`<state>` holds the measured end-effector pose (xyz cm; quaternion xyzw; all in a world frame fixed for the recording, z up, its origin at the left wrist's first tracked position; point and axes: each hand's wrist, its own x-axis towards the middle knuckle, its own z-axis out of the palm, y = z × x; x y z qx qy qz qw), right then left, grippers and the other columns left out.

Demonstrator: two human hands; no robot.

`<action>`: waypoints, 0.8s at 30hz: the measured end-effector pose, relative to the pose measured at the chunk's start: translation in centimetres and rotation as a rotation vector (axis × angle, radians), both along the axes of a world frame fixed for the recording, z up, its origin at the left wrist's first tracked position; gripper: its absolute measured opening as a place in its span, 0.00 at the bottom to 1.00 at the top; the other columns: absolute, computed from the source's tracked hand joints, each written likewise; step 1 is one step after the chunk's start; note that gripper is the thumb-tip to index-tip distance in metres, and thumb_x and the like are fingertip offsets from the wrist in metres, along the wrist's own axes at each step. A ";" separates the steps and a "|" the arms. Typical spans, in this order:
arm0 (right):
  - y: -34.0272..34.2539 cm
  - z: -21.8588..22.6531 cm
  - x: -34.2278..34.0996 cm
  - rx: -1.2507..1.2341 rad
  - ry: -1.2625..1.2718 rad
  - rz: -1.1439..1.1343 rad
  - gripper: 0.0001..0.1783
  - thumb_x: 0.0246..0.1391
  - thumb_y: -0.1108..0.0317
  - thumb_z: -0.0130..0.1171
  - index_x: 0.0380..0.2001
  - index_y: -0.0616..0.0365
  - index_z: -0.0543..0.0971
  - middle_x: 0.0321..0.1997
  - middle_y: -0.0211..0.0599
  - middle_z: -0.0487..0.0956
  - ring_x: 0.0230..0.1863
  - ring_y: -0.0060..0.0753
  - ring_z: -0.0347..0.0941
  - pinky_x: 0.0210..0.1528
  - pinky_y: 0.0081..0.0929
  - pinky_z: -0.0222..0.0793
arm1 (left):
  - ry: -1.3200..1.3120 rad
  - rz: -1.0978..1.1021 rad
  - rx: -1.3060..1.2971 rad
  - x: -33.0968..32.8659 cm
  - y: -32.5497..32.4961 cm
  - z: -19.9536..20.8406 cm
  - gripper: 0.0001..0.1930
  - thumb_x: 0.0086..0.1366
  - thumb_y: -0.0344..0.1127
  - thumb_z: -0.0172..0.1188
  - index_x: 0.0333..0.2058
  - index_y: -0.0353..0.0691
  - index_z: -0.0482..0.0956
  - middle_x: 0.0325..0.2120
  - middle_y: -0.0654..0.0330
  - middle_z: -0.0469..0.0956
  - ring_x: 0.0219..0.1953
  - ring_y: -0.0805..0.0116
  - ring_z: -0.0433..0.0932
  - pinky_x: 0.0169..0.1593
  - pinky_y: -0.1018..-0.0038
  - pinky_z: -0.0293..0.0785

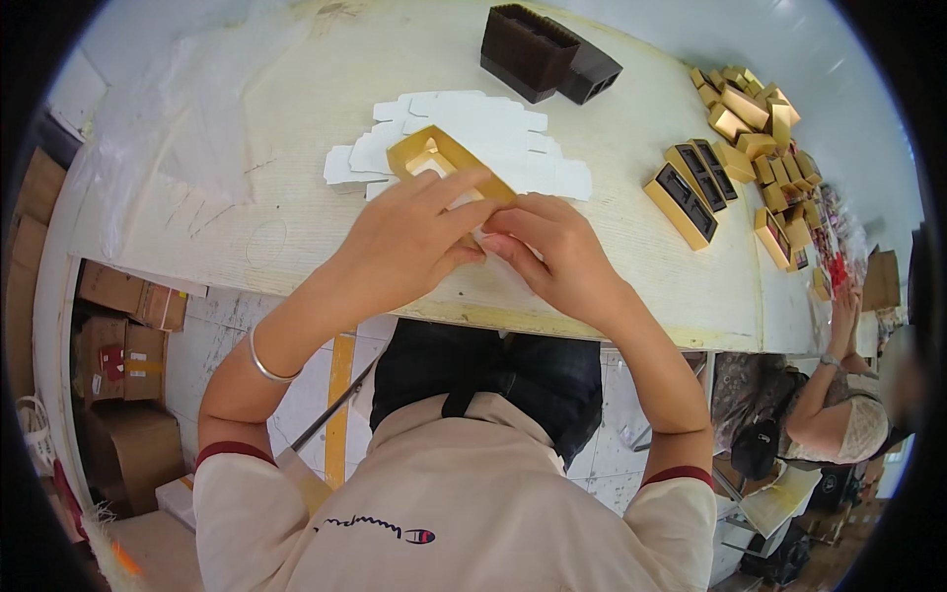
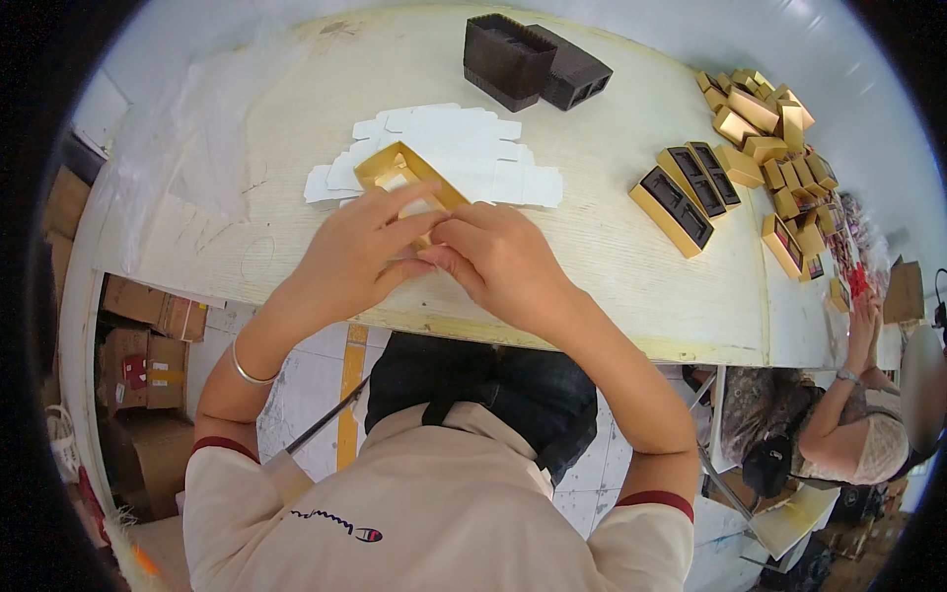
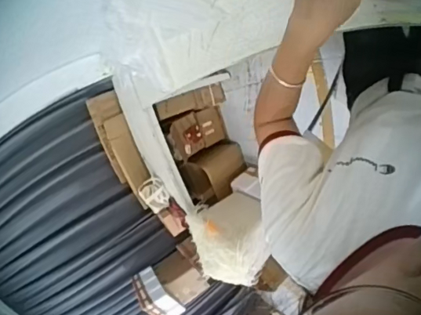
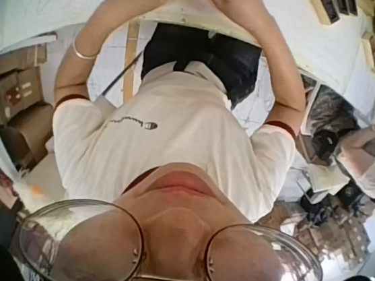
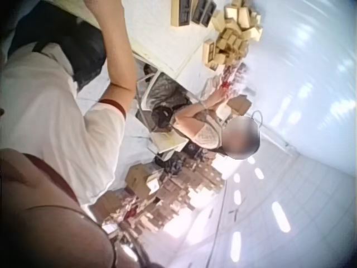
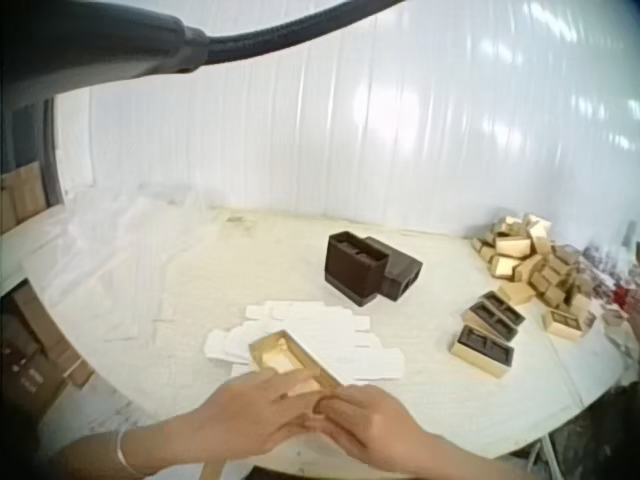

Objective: The person folds flat cardboard pieces into small rectangular boxes and inserts black plastic trays into them. They repeat this process multiple times, stacking the finished boxes on the table.

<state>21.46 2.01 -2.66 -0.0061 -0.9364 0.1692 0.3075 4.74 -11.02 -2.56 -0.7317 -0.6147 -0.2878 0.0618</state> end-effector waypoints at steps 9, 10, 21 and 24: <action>2.7 -0.2 0.6 0.054 -0.185 0.138 0.18 0.42 0.77 0.63 0.41 0.58 0.79 0.33 0.37 0.76 0.38 0.41 0.71 0.42 0.33 0.66 | -0.141 -0.096 -0.217 -2.2 0.2 0.2 0.12 0.48 0.31 0.68 0.32 0.39 0.76 0.35 0.62 0.76 0.40 0.61 0.72 0.45 0.68 0.71; 2.8 -0.2 0.4 0.026 -0.201 0.153 0.16 0.42 0.76 0.63 0.38 0.59 0.79 0.32 0.38 0.76 0.38 0.42 0.71 0.42 0.33 0.66 | -0.153 -0.098 -0.219 -2.4 0.3 0.2 0.13 0.48 0.31 0.68 0.32 0.39 0.75 0.34 0.62 0.77 0.39 0.61 0.72 0.45 0.68 0.71; 0.5 -0.9 -2.9 -0.656 -0.335 -0.071 0.07 0.48 0.76 0.61 0.29 0.64 0.73 0.22 0.42 0.72 0.28 0.40 0.71 0.35 0.32 0.67 | -0.222 0.051 -0.187 -0.7 1.0 -1.2 0.19 0.55 0.35 0.64 0.45 0.39 0.73 0.29 0.61 0.74 0.37 0.60 0.71 0.41 0.68 0.70; 0.6 -0.9 -2.6 -0.651 -0.338 -0.018 0.07 0.52 0.78 0.56 0.35 0.62 0.71 0.22 0.42 0.73 0.27 0.38 0.71 0.35 0.29 0.66 | -0.252 0.075 -0.198 -0.5 0.9 -1.3 0.17 0.56 0.33 0.61 0.45 0.39 0.75 0.31 0.61 0.74 0.36 0.61 0.70 0.41 0.68 0.70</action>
